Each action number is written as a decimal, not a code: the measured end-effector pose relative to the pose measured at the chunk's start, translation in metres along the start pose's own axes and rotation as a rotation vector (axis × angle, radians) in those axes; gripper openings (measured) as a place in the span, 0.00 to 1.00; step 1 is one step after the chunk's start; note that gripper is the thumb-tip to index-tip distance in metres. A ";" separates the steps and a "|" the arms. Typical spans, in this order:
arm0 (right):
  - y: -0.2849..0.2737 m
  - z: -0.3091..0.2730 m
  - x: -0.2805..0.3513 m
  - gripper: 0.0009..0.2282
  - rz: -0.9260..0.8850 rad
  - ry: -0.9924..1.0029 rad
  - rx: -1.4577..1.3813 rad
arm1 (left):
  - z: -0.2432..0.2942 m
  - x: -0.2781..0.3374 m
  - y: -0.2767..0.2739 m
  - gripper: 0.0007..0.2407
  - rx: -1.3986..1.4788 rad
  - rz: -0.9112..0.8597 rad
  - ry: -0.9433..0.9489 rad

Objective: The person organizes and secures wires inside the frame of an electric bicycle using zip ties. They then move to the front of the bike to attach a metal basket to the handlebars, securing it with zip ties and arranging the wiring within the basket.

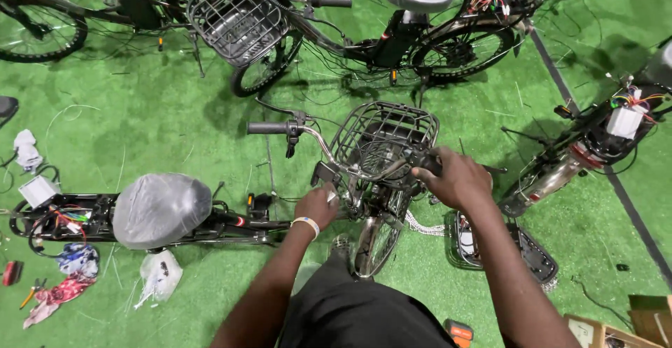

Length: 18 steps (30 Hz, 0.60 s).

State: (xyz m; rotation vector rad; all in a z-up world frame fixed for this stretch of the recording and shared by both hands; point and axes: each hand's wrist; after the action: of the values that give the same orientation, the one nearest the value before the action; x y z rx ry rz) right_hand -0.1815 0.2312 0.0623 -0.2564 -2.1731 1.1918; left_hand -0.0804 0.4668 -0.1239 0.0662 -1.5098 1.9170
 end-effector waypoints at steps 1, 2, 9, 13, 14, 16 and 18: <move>0.001 0.000 -0.004 0.24 -0.008 0.006 0.003 | -0.001 -0.001 -0.002 0.14 0.004 -0.010 -0.001; 0.003 0.001 -0.006 0.24 0.004 0.016 -0.003 | -0.003 -0.001 -0.004 0.13 -0.011 0.015 0.043; 0.007 -0.004 -0.009 0.24 0.022 0.080 -0.031 | -0.001 0.002 -0.032 0.12 -0.191 0.057 0.197; 0.001 -0.009 -0.011 0.23 0.039 0.093 -0.038 | -0.001 -0.005 -0.035 0.11 -0.227 0.039 0.225; 0.000 -0.008 -0.011 0.24 0.036 0.075 -0.026 | -0.002 -0.007 -0.031 0.12 -0.243 0.050 0.242; 0.000 -0.010 -0.009 0.24 0.030 0.062 -0.016 | -0.003 -0.008 -0.030 0.13 -0.260 0.054 0.261; -0.001 -0.017 -0.008 0.23 0.040 0.088 -0.058 | -0.002 -0.009 -0.033 0.13 -0.317 0.084 0.326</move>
State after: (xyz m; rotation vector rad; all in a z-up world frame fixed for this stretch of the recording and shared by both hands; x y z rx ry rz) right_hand -0.1649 0.2390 0.0663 -0.3715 -2.1372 1.1194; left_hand -0.0549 0.4674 -0.1006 -0.4353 -1.5854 1.6312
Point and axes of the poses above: each hand's wrist, its own x-axis away from the middle knuckle, its own y-axis out of the palm, z = x × y, and after that the axes turned 10 degrees about -x, right-handed
